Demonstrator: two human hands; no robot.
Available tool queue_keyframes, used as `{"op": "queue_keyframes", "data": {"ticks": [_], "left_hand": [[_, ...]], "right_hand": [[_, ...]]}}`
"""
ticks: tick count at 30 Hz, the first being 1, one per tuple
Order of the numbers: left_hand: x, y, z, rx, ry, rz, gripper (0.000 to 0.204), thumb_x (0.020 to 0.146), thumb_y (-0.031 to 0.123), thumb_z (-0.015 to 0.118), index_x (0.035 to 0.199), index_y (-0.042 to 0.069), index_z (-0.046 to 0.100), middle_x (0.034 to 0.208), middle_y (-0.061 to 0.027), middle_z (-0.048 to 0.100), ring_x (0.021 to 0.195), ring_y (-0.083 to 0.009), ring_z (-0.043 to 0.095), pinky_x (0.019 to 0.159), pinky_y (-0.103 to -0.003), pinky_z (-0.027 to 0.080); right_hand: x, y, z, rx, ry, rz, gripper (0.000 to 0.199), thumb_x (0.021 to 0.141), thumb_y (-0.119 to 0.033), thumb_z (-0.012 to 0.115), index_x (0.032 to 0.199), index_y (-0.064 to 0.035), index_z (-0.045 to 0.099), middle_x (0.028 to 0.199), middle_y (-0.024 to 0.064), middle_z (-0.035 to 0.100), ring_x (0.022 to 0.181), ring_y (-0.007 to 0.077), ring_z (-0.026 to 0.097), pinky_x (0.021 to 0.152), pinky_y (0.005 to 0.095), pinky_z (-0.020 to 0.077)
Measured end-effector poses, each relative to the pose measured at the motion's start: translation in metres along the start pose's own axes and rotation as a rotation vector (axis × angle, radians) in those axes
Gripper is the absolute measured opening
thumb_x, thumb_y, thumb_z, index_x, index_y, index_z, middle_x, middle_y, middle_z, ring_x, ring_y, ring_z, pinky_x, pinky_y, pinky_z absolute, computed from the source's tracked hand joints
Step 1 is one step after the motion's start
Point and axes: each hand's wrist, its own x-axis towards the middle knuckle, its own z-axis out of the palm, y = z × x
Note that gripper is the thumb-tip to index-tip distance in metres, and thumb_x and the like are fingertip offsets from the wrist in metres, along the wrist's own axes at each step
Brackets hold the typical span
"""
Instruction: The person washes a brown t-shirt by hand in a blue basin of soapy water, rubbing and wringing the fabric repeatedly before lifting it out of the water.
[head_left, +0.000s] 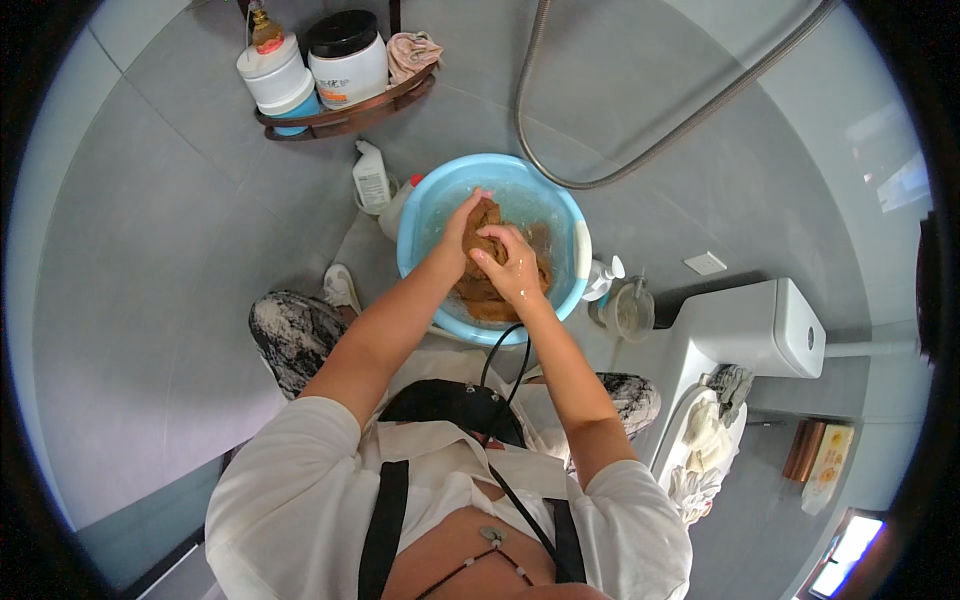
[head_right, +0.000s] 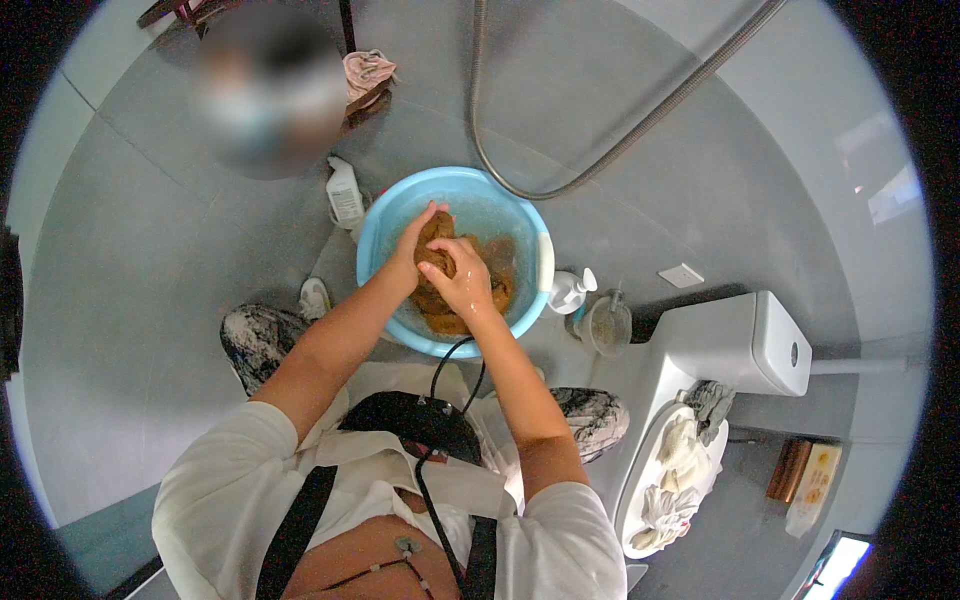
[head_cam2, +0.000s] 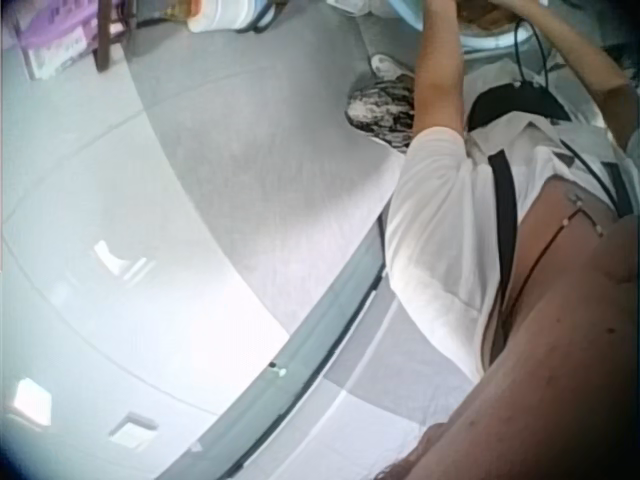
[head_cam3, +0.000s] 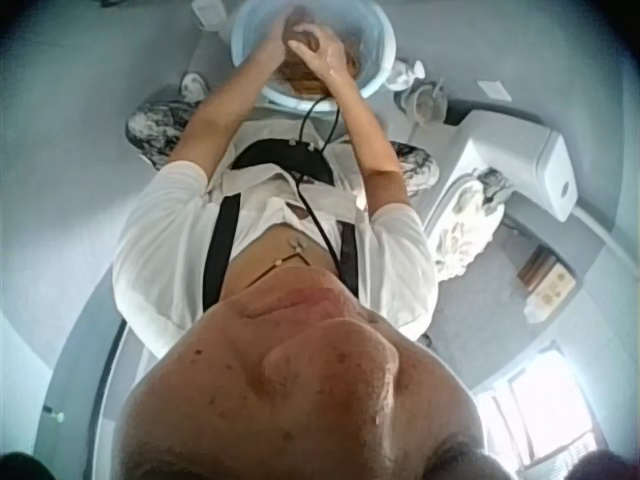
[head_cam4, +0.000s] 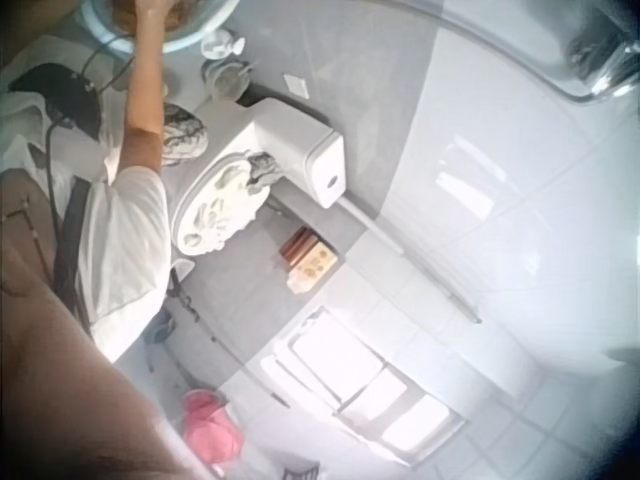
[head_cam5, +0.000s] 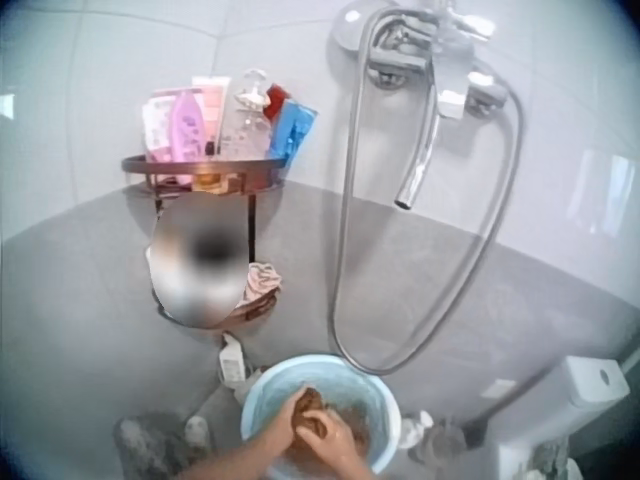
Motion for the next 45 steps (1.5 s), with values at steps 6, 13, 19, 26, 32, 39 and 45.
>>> {"op": "queue_keyframes", "data": {"ticks": [6,13,19,26,32,39,45], "left_hand": [[0.024,-0.026,-0.018,-0.082,-0.017,0.014,0.026,0.083,0.028,0.053,0.095,0.005,0.054,0.084,-0.0097,0.056,0.076,-0.0226,0.055,0.07,-0.037,0.047],[0.011,-0.032,-0.015,0.35,0.207,0.173,0.028,0.083,0.027,0.053,0.097,0.003,0.052,0.094,-0.0087,0.054,0.088,-0.0216,0.051,0.08,-0.04,0.04],[0.018,0.0,-0.045,0.181,0.309,0.232,0.044,0.083,0.03,0.055,0.119,0.009,0.042,0.122,-0.0062,0.039,0.114,-0.0226,0.036,0.098,-0.045,0.024],[0.055,-0.011,-0.11,0.113,0.015,0.043,0.049,0.084,0.028,0.053,0.126,0.011,0.036,0.131,-0.0061,0.032,0.119,-0.0228,0.032,0.098,-0.043,0.028],[0.026,-0.01,-0.069,0.142,0.199,0.038,0.048,0.084,0.031,0.052,0.125,0.011,0.038,0.125,-0.009,0.042,0.113,-0.0259,0.041,0.096,-0.042,0.031],[0.046,-0.021,-0.074,-0.091,-0.097,-0.102,0.045,0.086,0.036,0.048,0.122,0.01,0.041,0.123,-0.0107,0.043,0.113,-0.0269,0.041,0.096,-0.045,0.031],[0.016,0.003,-0.019,-0.199,0.018,-0.038,0.034,0.085,0.036,0.05,0.11,0.011,0.049,0.107,-0.0093,0.051,0.097,-0.0252,0.049,0.085,-0.04,0.04]], "right_hand": [[0.012,0.022,0.015,-0.244,0.19,0.032,0.022,0.082,-0.026,0.049,0.085,-0.0067,0.058,0.082,0.016,0.059,0.074,0.0351,0.057,0.065,0.0427,0.0441],[0.017,0.066,0.001,-0.461,0.087,0.228,0.026,0.086,-0.031,0.042,0.089,-0.0099,0.058,0.09,0.0171,0.058,0.078,0.0368,0.055,0.068,0.045,0.0435],[0.01,0.09,-0.005,-0.501,0.113,0.258,0.033,0.081,-0.032,0.053,0.109,-0.0163,0.052,0.12,0.0153,0.042,0.094,0.0356,0.051,0.074,0.0436,0.045],[-0.005,0.077,0.011,-0.825,-0.474,0.273,0.053,0.073,-0.019,0.061,0.123,-0.0221,0.044,0.131,0.009,0.031,0.111,0.0328,0.041,0.086,0.0388,0.0437],[0.008,0.119,0.016,-0.918,-0.791,0.484,0.032,0.076,-0.015,0.055,0.108,-0.0106,0.056,0.117,0.0144,0.049,0.109,0.0299,0.047,0.087,0.0365,0.0418],[0.028,0.061,-0.013,0.32,-0.131,0.424,0.032,0.079,-0.009,0.048,0.11,-0.0054,0.055,0.109,0.0101,0.056,0.099,0.0184,0.052,0.086,0.0283,0.0399],[0.022,0.02,-0.014,0.446,-0.084,0.267,0.028,0.079,-0.012,0.053,0.106,-0.0076,0.057,0.103,0.0096,0.059,0.098,0.015,0.053,0.085,0.0258,0.0397]]}}
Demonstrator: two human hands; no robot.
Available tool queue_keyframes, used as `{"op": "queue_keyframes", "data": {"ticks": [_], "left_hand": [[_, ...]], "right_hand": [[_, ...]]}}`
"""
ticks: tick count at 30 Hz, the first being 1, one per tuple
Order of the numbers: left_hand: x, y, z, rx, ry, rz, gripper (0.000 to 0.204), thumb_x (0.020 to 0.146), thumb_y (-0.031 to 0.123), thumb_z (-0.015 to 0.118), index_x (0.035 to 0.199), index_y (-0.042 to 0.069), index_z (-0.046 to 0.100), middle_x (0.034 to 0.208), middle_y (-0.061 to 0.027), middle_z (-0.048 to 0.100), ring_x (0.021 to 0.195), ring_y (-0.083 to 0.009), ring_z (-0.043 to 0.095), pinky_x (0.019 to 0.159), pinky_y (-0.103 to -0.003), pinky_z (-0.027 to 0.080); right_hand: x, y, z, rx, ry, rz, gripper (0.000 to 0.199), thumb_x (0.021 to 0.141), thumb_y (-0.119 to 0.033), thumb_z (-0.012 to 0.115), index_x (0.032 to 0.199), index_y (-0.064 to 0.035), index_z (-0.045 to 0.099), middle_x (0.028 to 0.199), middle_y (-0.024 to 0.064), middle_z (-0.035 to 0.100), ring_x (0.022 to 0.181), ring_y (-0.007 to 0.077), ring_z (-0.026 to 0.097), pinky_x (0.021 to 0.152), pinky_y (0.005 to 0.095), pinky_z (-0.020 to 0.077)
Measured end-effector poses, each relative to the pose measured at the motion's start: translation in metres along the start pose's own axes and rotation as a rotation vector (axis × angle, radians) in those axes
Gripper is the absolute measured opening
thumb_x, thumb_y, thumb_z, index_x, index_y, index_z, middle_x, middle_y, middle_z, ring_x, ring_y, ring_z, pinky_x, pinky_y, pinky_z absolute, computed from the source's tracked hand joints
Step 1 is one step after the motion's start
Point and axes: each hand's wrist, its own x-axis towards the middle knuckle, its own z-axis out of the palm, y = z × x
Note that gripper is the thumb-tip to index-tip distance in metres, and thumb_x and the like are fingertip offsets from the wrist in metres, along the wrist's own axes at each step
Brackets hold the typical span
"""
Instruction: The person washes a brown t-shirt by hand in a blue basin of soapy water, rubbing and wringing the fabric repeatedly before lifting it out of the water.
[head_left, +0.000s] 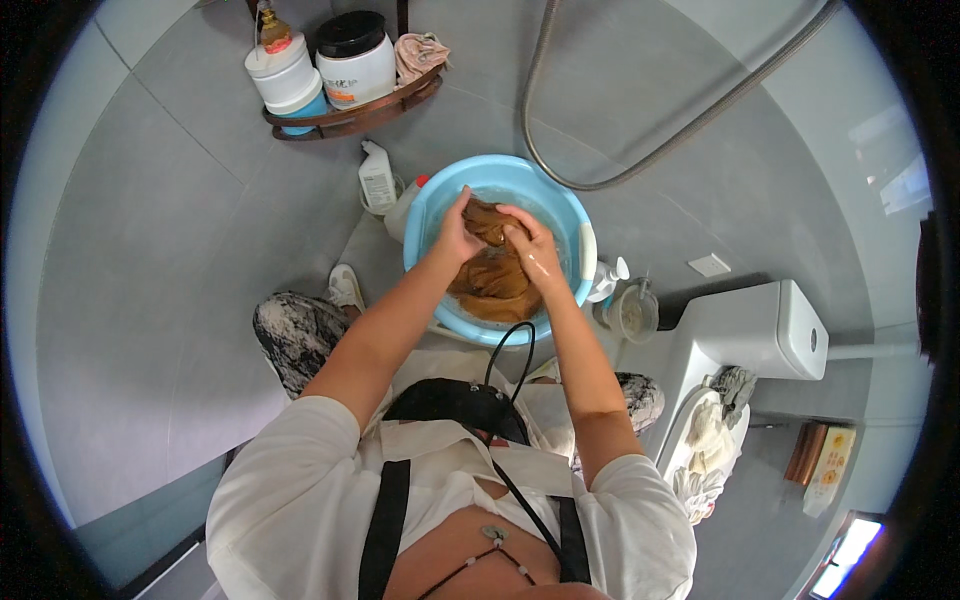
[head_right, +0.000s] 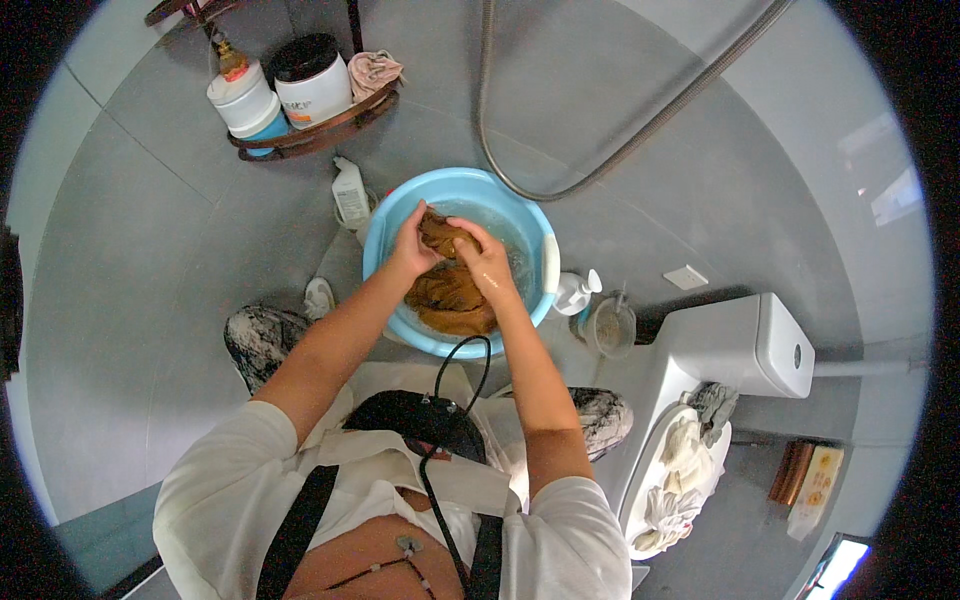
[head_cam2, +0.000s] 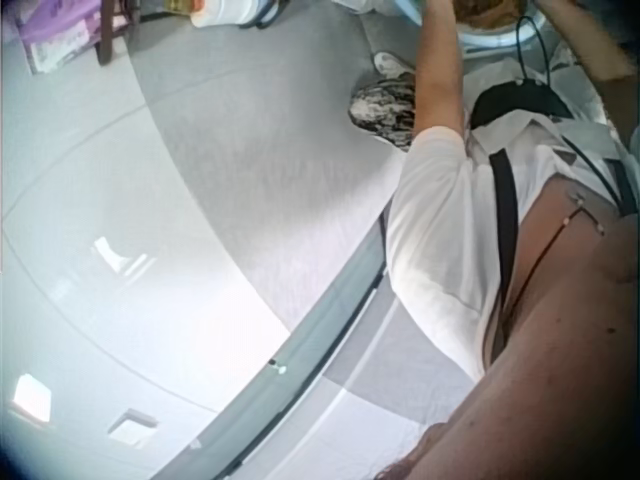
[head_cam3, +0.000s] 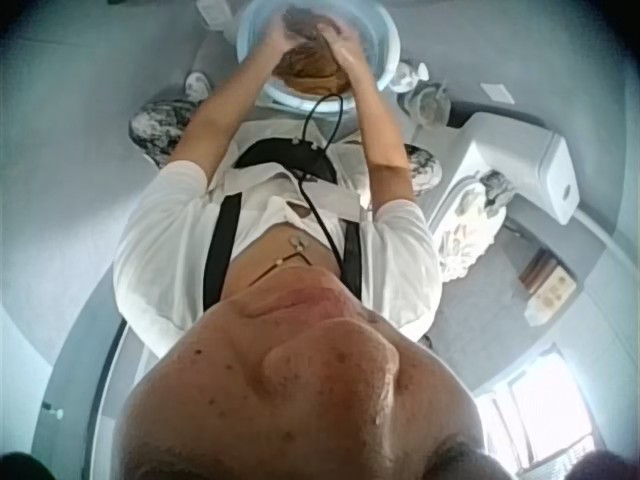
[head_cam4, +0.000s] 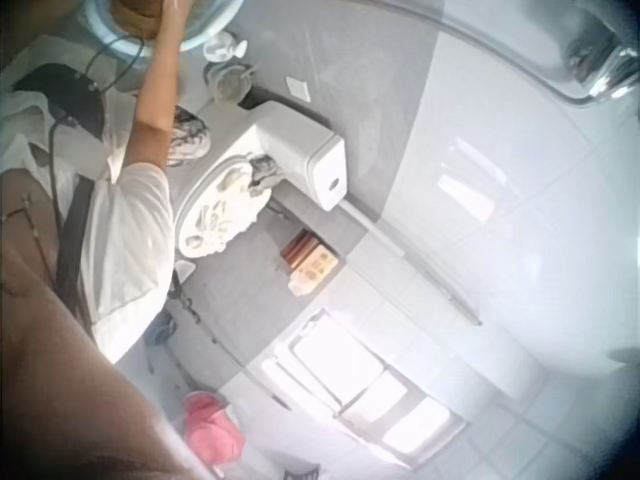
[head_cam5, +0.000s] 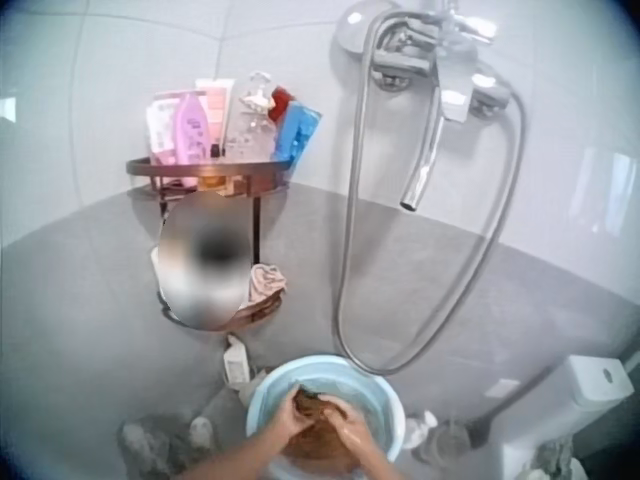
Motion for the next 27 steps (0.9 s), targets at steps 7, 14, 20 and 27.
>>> {"op": "queue_keyframes", "data": {"ticks": [7,14,20,27], "left_hand": [[0.004,-0.003,0.008,0.0,-0.031,0.077,0.024,0.078,0.027,0.06,0.091,0.008,0.051,0.084,-0.0066,0.052,0.075,-0.0206,0.053,0.064,-0.036,0.047],[0.015,-0.019,0.016,0.235,0.138,0.337,0.015,0.081,0.02,0.052,0.08,0.005,0.052,0.076,-0.0061,0.053,0.069,-0.0198,0.054,0.061,-0.036,0.046],[0.014,0.0,0.04,0.061,0.178,0.362,0.015,0.079,0.018,0.051,0.081,0.003,0.051,0.078,-0.0068,0.052,0.071,-0.0211,0.054,0.065,-0.036,0.046],[-0.01,0.045,0.073,-0.216,0.133,0.216,0.029,0.084,0.027,0.039,0.095,0.003,0.049,0.097,-0.0108,0.053,0.089,-0.0282,0.054,0.079,-0.044,0.044]], "right_hand": [[-0.01,0.002,0.02,-0.488,0.139,-0.187,0.026,0.078,-0.022,0.059,0.096,-0.0036,0.056,0.081,0.0166,0.061,0.079,0.0267,0.06,0.071,0.0321,0.0448],[0.005,0.013,0.018,-0.722,0.343,-0.096,0.03,0.084,-0.033,0.047,0.094,-0.0061,0.054,0.076,0.0222,0.059,0.074,0.0389,0.057,0.068,0.0429,0.0434],[0.019,0.05,-0.014,-0.518,0.478,-0.124,0.028,0.086,-0.03,0.046,0.098,-0.0052,0.053,0.088,0.0179,0.055,0.08,0.0358,0.055,0.071,0.0407,0.0433],[-0.029,0.056,-0.045,-0.607,0.142,0.032,0.028,0.077,-0.026,0.062,0.093,-0.0031,0.058,0.088,0.0155,0.054,0.076,0.0247,0.057,0.071,0.0347,0.0448]]}}
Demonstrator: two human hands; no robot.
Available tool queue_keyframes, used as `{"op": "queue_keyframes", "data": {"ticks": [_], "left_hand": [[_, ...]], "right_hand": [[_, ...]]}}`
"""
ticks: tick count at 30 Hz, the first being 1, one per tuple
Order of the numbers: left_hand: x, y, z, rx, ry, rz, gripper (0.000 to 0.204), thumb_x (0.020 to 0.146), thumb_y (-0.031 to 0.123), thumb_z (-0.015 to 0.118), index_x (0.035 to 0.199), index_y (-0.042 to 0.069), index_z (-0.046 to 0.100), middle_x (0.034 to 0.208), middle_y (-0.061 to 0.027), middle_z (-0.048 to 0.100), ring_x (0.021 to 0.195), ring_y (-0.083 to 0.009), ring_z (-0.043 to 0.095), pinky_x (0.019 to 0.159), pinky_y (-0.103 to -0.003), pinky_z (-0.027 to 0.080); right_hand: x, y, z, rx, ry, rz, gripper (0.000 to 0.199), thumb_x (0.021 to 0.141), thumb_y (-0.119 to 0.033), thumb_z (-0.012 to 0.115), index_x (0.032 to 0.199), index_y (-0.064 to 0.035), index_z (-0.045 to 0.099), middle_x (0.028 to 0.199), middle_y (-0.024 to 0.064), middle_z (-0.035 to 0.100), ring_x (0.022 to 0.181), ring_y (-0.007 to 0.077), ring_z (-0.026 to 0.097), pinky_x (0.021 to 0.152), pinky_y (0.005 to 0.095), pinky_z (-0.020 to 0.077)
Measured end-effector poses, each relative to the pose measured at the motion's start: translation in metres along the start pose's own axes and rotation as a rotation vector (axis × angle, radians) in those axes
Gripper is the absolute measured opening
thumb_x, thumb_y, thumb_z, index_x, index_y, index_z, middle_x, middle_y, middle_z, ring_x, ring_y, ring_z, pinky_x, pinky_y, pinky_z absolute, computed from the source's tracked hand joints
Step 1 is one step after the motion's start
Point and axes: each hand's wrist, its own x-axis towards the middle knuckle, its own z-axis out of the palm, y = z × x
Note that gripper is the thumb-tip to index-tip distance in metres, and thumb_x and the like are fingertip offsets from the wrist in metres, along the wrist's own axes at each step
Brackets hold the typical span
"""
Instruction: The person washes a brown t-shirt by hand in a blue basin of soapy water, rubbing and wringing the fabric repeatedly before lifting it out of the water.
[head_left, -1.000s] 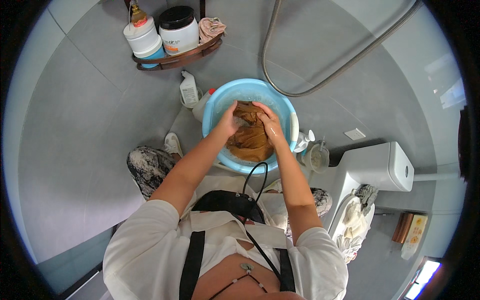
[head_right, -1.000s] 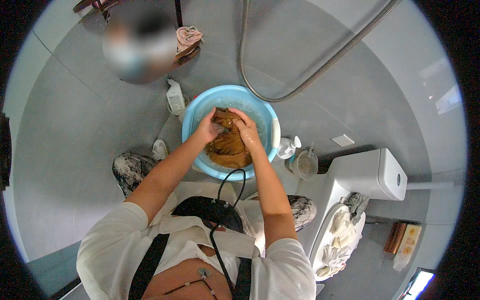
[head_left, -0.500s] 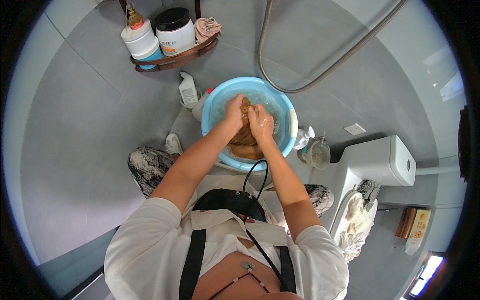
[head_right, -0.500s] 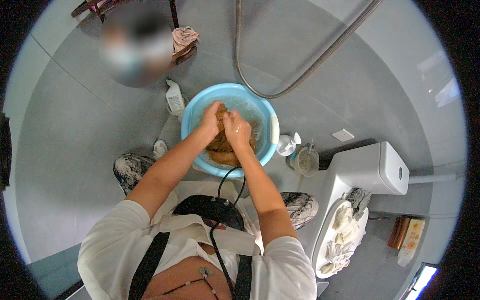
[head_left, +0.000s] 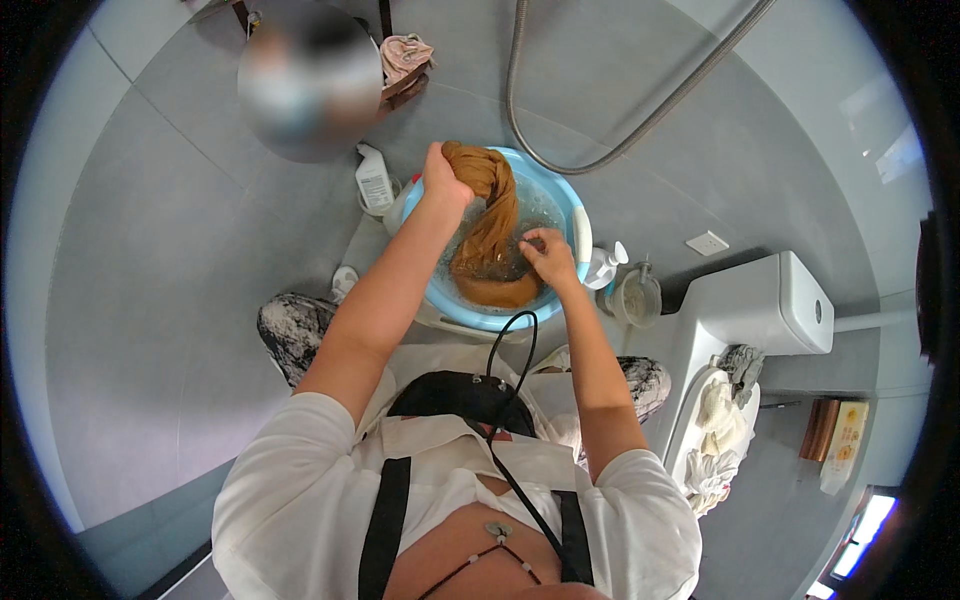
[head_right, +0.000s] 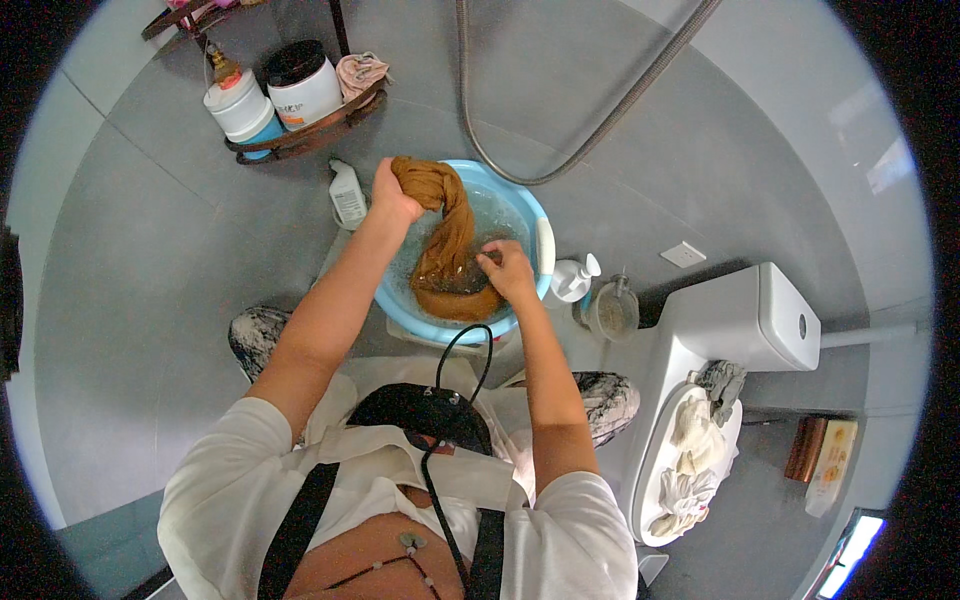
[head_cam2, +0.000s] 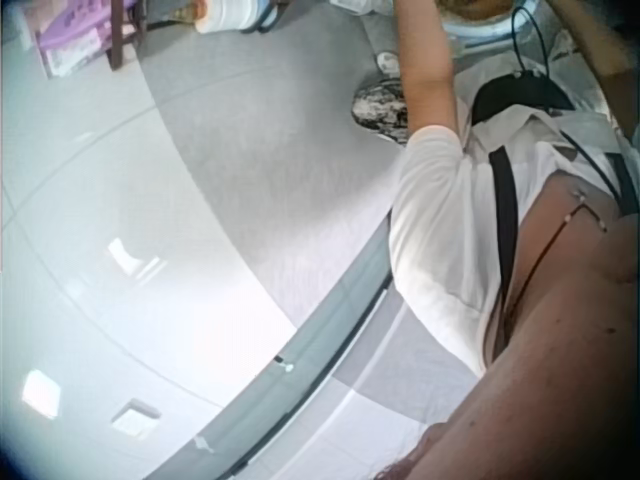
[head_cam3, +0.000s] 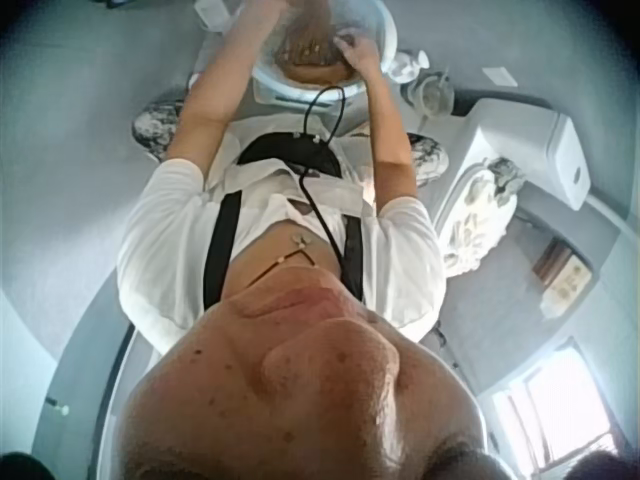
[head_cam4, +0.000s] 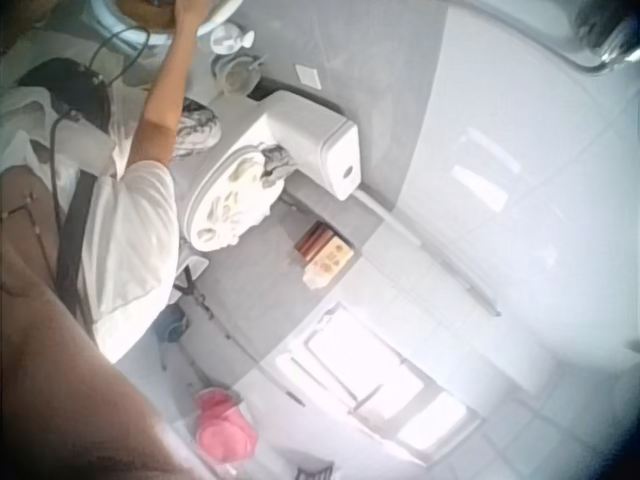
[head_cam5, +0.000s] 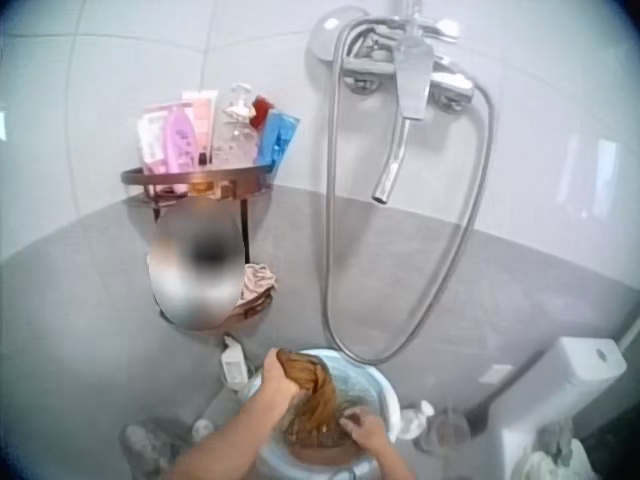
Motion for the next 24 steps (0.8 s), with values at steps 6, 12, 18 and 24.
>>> {"op": "queue_keyframes", "data": {"ticks": [6,12,18,24], "left_hand": [[-0.025,-0.009,0.023,-0.023,-0.093,-0.095,0.045,0.088,0.033,0.025,0.117,0.001,0.039,0.122,-0.016,0.041,0.11,-0.0319,0.044,0.091,-0.049,0.035],[-0.046,-0.004,0.031,-0.023,-0.051,-0.091,0.043,0.089,0.031,0.025,0.116,0.001,0.041,0.12,-0.0145,0.043,0.109,-0.0311,0.045,0.091,-0.048,0.036],[-0.021,0.017,-0.007,-0.017,-0.025,-0.005,0.037,0.086,0.03,0.036,0.111,0.003,0.044,0.117,-0.012,0.046,0.107,-0.0285,0.046,0.09,-0.047,0.036],[0.008,0.008,-0.077,0.354,-0.12,0.097,0.04,0.08,0.03,0.051,0.111,0.006,0.046,0.12,-0.0087,0.046,0.11,-0.0272,0.043,0.092,-0.045,0.031]], "right_hand": [[-0.005,-0.04,0.026,-0.064,-0.243,0.074,0.056,0.071,-0.045,0.063,0.106,-0.0025,0.055,0.113,0.022,0.052,0.101,0.0356,0.052,0.085,0.037,0.0406],[0.02,-0.036,0.03,0.475,-0.058,0.369,0.038,0.078,-0.028,0.055,0.103,0.0009,0.055,0.101,0.0165,0.058,0.094,0.0302,0.054,0.084,0.0353,0.0403],[0.028,-0.031,-0.003,1.354,0.02,0.422,0.032,0.08,-0.022,0.046,0.104,-0.0017,0.052,0.099,0.0087,0.058,0.092,0.0235,0.053,0.083,0.0339,0.0418],[0.046,-0.066,-0.038,1.398,0.026,0.195,0.032,0.081,-0.025,0.047,0.101,-0.0009,0.053,0.097,0.0082,0.059,0.089,0.0209,0.055,0.082,0.0327,0.0432]]}}
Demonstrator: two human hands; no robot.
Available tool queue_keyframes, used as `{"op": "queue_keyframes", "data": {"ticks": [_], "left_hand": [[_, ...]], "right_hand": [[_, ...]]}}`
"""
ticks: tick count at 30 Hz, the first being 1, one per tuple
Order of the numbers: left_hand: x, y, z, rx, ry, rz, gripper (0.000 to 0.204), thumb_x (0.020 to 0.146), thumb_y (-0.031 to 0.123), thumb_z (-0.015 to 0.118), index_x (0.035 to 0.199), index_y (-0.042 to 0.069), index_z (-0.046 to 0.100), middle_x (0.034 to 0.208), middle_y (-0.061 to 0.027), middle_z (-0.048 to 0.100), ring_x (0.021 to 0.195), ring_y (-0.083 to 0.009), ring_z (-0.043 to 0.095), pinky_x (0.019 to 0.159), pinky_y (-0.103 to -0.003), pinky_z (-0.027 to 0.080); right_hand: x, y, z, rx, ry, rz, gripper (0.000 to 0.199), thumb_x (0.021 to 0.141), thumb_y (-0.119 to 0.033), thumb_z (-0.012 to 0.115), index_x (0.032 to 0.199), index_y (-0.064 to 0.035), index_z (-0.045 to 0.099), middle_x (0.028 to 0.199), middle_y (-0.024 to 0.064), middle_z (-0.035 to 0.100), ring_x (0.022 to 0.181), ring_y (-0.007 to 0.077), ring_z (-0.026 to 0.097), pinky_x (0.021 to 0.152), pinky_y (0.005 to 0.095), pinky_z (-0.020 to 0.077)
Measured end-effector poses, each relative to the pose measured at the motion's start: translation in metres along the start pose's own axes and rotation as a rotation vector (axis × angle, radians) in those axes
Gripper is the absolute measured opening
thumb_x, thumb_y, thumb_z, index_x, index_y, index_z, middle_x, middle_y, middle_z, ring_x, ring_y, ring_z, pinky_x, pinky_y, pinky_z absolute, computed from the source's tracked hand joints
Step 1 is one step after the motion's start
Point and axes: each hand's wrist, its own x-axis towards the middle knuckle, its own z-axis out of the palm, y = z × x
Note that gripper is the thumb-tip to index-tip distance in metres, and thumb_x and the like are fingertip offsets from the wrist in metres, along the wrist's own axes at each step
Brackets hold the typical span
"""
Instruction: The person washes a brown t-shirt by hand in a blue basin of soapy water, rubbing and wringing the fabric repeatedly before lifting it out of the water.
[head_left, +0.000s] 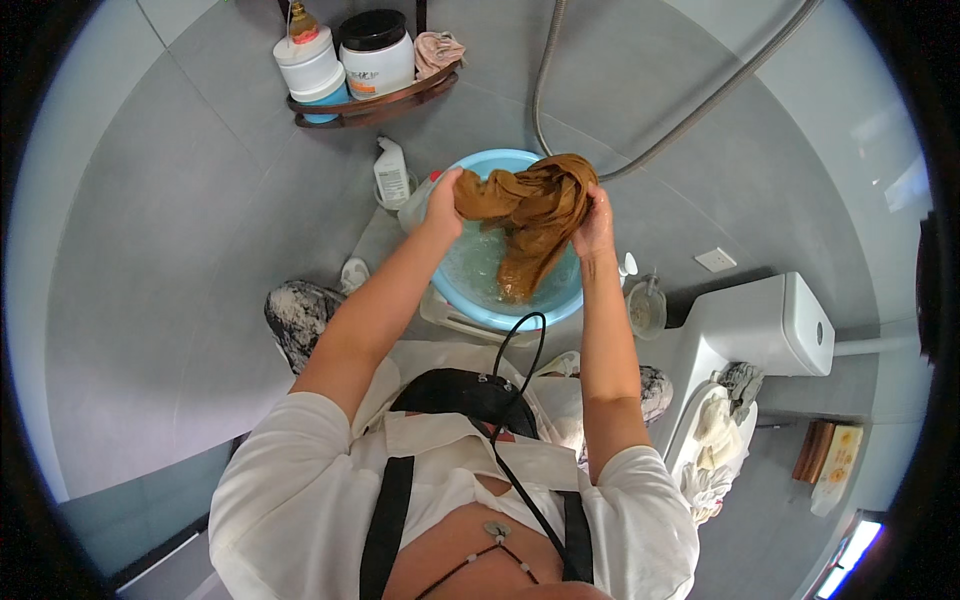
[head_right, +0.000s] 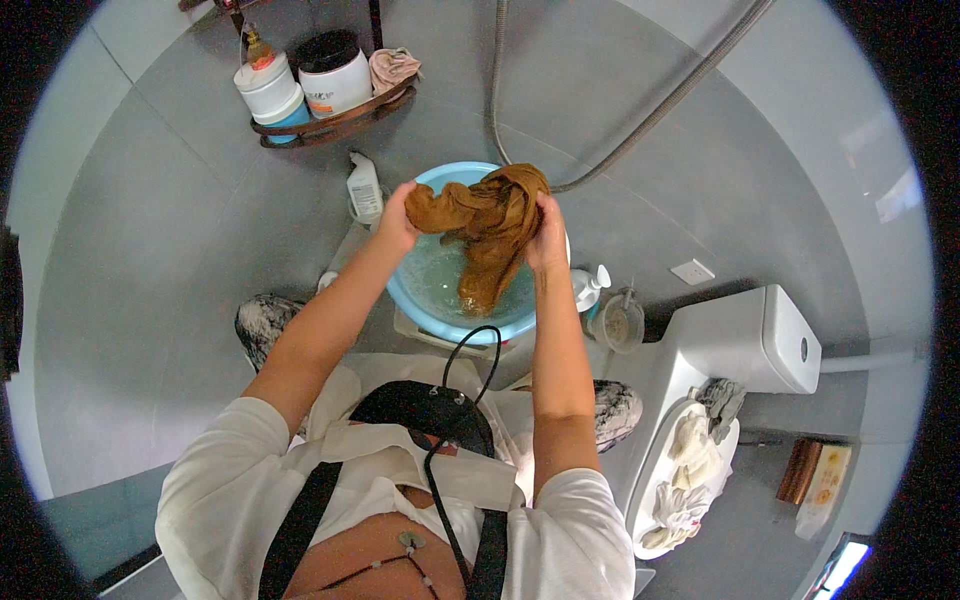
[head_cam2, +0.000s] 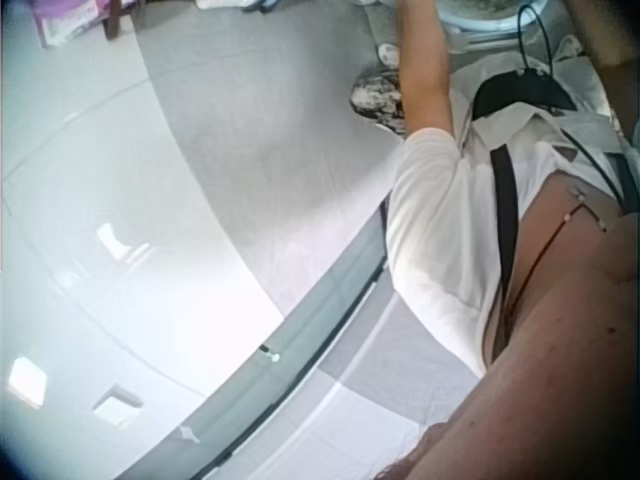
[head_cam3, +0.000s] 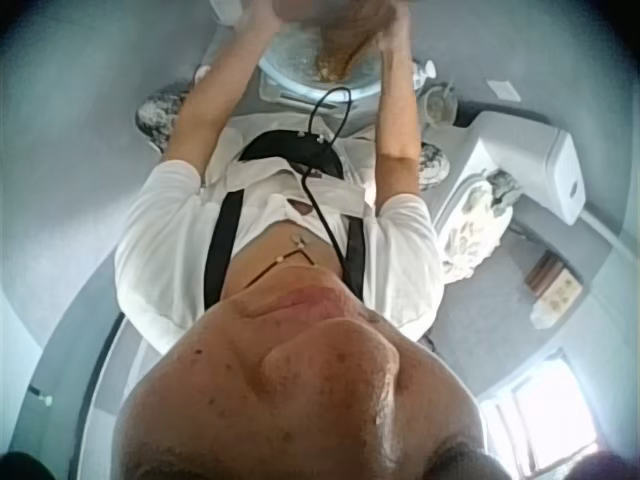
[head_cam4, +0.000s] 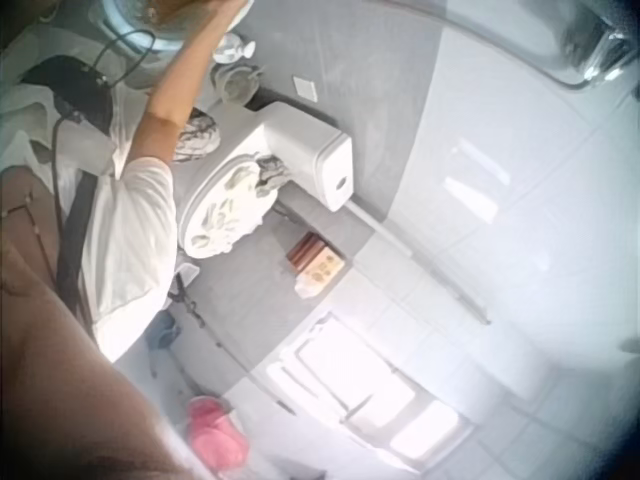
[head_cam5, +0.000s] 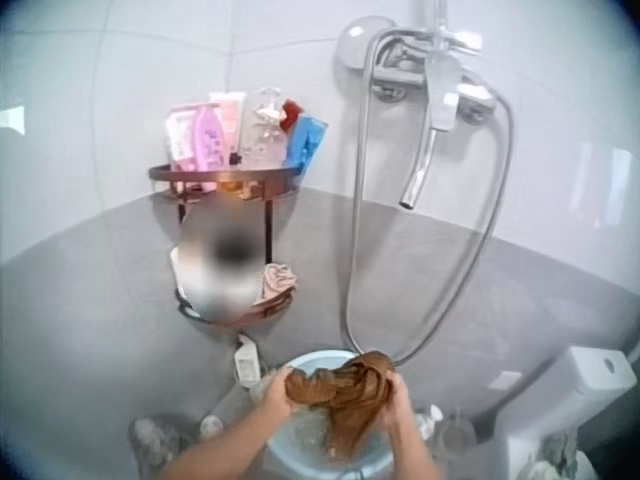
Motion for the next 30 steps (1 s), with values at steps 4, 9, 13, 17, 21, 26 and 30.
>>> {"op": "queue_keyframes", "data": {"ticks": [4,9,13,17,21,26,30], "left_hand": [[-0.019,0.003,-0.003,0.554,-0.171,0.008,0.043,0.074,0.022,0.056,0.115,0.013,0.047,0.123,-0.0083,0.042,0.118,-0.0271,0.033,0.096,-0.04,0.028],[-0.035,0.004,0.002,1.006,-0.4,0.193,0.066,0.069,0.012,0.058,0.13,0.019,0.034,0.137,-0.0106,0.024,0.127,-0.0252,0.023,0.101,-0.037,0.023],[-0.038,0.003,0.022,1.12,-0.581,0.119,0.068,0.067,0.009,0.062,0.128,0.002,0.032,0.127,-0.0156,0.039,0.117,-0.0261,0.039,0.097,-0.032,0.029],[-0.008,-0.023,0.0,1.214,-0.446,0.255,0.054,0.065,0.007,0.064,0.114,-0.002,0.041,0.11,-0.0171,0.051,0.1,-0.0267,0.051,0.086,-0.032,0.039],[-0.007,-0.027,-0.008,1.26,-0.009,0.57,0.043,0.063,0.008,0.065,0.099,-0.003,0.046,0.094,-0.0174,0.053,0.089,-0.0284,0.053,0.078,-0.036,0.043],[-0.003,-0.029,-0.017,1.375,0.154,0.651,0.043,0.061,0.011,0.066,0.096,-0.003,0.045,0.095,-0.0201,0.048,0.09,-0.0324,0.049,0.082,-0.038,0.04],[0.008,-0.036,-0.034,1.546,0.101,0.543,0.052,0.061,0.015,0.069,0.103,-0.003,0.043,0.103,-0.0219,0.045,0.097,-0.0339,0.046,0.086,-0.038,0.037]], "right_hand": [[-0.006,-0.023,0.021,-0.035,-0.028,-0.036,0.033,0.081,-0.026,0.049,0.101,0.0,0.053,0.097,0.0088,0.058,0.087,0.0209,0.055,0.078,0.0334,0.0448],[-0.001,-0.034,0.016,-0.138,-0.09,0.035,0.035,0.08,-0.027,0.05,0.102,0.0003,0.053,0.097,0.0108,0.058,0.086,0.0215,0.056,0.075,0.0334,0.0467],[-0.006,-0.03,0.009,-0.118,-0.104,0.182,0.037,0.079,-0.027,0.052,0.102,0.0014,0.052,0.097,0.0119,0.058,0.085,0.0216,0.056,0.077,0.0332,0.0469],[0.0,-0.02,-0.013,-0.147,-0.097,0.264,0.036,0.078,-0.025,0.053,0.103,0.0009,0.053,0.097,0.0116,0.059,0.085,0.022,0.056,0.078,0.0333,0.0473],[0.007,-0.013,-0.039,-0.388,-0.012,0.333,0.038,0.081,-0.026,0.055,0.11,-0.0019,0.049,0.101,0.011,0.057,0.09,0.0203,0.055,0.079,0.0324,0.0464],[0.022,0.008,-0.082,-0.56,0.098,0.214,0.046,0.08,-0.027,0.058,0.117,-0.0045,0.045,0.108,0.0125,0.054,0.102,0.0221,0.05,0.084,0.0323,0.043],[0.028,0.019,-0.088,-1.193,0.05,-0.063,0.048,0.077,-0.031,0.061,0.116,-0.0049,0.048,0.111,0.0161,0.052,0.105,0.025,0.049,0.087,0.0325,0.0401]]}}
